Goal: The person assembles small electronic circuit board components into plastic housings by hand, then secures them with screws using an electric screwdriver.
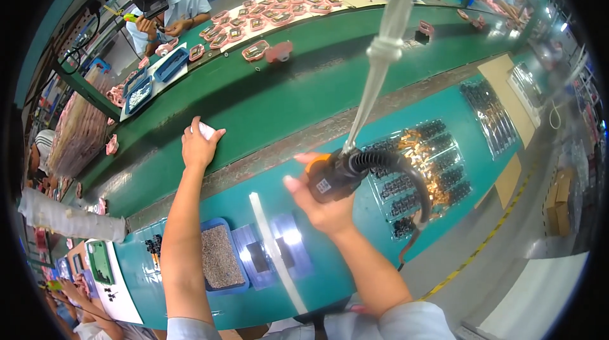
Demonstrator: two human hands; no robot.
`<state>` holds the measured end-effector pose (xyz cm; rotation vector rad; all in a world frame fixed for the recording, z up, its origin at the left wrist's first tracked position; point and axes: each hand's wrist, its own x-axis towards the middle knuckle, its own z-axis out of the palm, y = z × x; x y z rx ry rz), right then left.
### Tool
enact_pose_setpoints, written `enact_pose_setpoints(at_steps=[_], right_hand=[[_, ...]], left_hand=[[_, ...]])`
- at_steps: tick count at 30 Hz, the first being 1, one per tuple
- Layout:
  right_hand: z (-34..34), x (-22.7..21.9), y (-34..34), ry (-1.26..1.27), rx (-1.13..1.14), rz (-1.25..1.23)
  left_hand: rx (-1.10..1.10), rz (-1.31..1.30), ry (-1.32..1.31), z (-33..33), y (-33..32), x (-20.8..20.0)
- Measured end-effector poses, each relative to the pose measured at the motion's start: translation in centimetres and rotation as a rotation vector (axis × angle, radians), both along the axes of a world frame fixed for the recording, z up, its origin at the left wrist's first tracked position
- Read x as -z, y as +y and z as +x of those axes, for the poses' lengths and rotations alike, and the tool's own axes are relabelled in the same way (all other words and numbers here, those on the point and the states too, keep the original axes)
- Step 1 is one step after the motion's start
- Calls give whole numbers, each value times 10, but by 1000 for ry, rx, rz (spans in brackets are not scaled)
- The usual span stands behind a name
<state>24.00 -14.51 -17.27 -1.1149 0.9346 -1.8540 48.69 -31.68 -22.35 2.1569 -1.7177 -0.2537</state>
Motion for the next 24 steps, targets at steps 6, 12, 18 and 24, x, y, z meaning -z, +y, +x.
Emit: enact_pose_setpoints(at_steps=[6, 12, 18, 24], right_hand=[[6, -8, 5, -61, -36, 17], [4, -6, 4, -84, -49, 13], [4, -8, -3, -44, -39, -18], [9, -12, 0, 32, -14, -26]], left_hand=[[-78, -101, 272, 18, 12, -26], [130, 171, 1533, 8, 93, -85], [30, 220, 1378, -8, 198, -87], [-46, 91, 996, -54, 270, -57]])
